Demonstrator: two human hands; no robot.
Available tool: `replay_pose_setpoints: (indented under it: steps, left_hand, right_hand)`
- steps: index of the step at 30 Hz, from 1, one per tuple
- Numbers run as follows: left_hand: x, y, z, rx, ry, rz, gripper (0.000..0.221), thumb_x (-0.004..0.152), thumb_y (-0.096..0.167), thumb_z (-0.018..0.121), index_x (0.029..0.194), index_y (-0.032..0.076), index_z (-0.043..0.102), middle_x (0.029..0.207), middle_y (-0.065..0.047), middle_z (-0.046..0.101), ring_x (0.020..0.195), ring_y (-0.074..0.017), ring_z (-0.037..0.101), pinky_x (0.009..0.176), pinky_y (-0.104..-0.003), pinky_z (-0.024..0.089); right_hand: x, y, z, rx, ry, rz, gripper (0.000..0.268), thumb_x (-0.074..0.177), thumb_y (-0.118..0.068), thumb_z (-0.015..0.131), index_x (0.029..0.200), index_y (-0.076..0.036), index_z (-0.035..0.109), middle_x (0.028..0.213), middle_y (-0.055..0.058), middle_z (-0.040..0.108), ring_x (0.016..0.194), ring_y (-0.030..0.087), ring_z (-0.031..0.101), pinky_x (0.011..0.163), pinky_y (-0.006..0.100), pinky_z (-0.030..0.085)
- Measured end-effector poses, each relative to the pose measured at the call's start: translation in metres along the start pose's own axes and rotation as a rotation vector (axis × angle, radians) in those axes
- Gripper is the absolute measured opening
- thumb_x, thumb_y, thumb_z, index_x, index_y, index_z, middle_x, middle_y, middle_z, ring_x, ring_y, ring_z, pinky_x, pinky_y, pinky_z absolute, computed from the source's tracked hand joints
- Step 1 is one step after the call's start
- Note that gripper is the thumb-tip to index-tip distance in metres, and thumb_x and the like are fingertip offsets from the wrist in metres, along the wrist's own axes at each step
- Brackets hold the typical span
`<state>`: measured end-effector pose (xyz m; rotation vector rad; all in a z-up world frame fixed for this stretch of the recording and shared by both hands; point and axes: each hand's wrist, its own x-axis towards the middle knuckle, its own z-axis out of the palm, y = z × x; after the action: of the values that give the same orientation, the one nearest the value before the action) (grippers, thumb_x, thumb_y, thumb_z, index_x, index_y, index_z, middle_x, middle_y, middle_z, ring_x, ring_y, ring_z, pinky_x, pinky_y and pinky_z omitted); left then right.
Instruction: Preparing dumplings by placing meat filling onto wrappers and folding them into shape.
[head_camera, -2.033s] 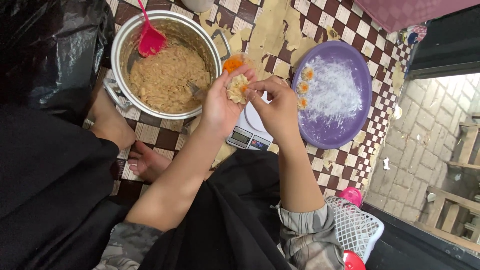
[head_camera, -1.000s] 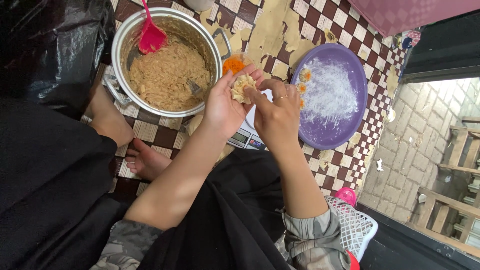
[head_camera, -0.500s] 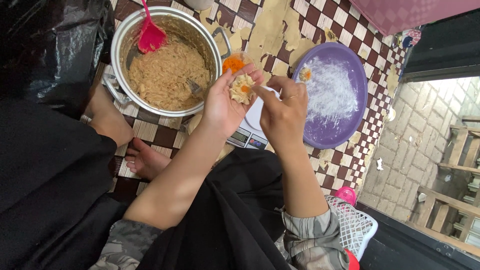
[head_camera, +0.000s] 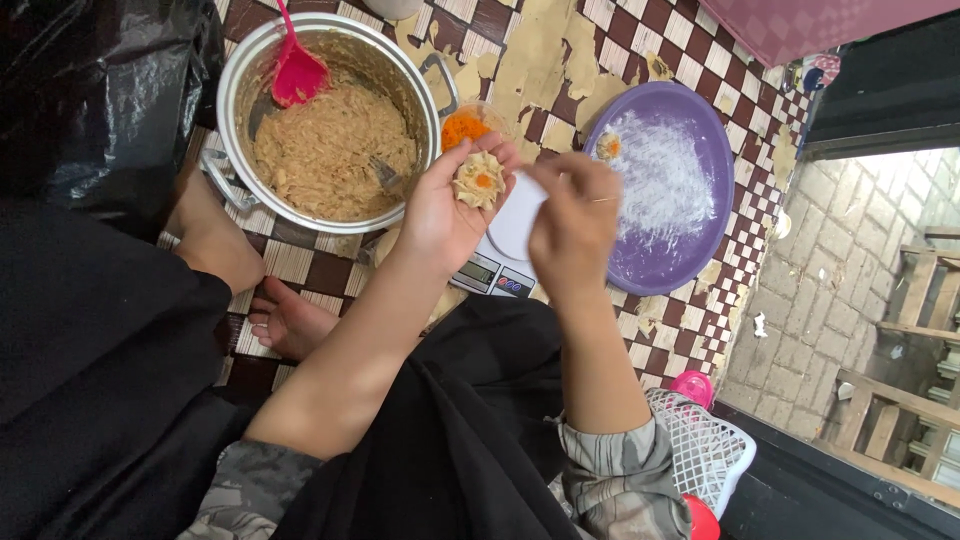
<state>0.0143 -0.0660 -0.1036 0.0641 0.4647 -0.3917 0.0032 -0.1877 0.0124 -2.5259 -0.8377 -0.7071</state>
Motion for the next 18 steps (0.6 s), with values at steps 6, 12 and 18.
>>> replay_pose_setpoints:
  steps: [6, 12, 18]
  left_hand:
    - [-0.001, 0.013, -0.005, -0.023, 0.032, 0.031, 0.042, 0.1, 0.025, 0.062, 0.138, 0.005, 0.06, 0.131, -0.016, 0.066, 0.123, -0.0287, 0.066, 0.104, -0.04, 0.056]
    - [-0.019, 0.042, 0.018, -0.155, -0.003, 0.182, 0.038, 0.105, 0.019, 0.043, 0.128, -0.009, 0.056, 0.112, -0.02, 0.066, 0.106, -0.0277, 0.068, 0.086, -0.033, 0.06]
    - [-0.015, 0.056, 0.013, -0.104, 0.096, 0.248, 0.045, 0.103, 0.022, 0.041, 0.132, -0.007, 0.059, 0.123, -0.022, 0.065, 0.12, -0.0301, 0.064, 0.104, -0.04, 0.052]
  right_hand:
    - [-0.016, 0.047, 0.011, 0.147, 0.049, 0.45, 0.047, 0.084, 0.015, 0.049, 0.112, -0.012, 0.075, 0.105, 0.007, 0.054, 0.097, 0.024, 0.055, 0.083, 0.036, 0.047]
    - [-0.072, 0.116, 0.111, 0.081, -0.301, 0.622, 0.015, 0.08, 0.0, 0.073, 0.091, -0.007, 0.08, 0.092, 0.011, 0.065, 0.074, 0.022, 0.068, 0.067, 0.034, 0.056]
    - [-0.11, 0.146, 0.213, -0.405, -0.589, 0.429, 0.016, 0.082, -0.02, 0.065, 0.079, -0.011, 0.079, 0.092, 0.011, 0.069, 0.087, 0.036, 0.06, 0.073, 0.048, 0.048]
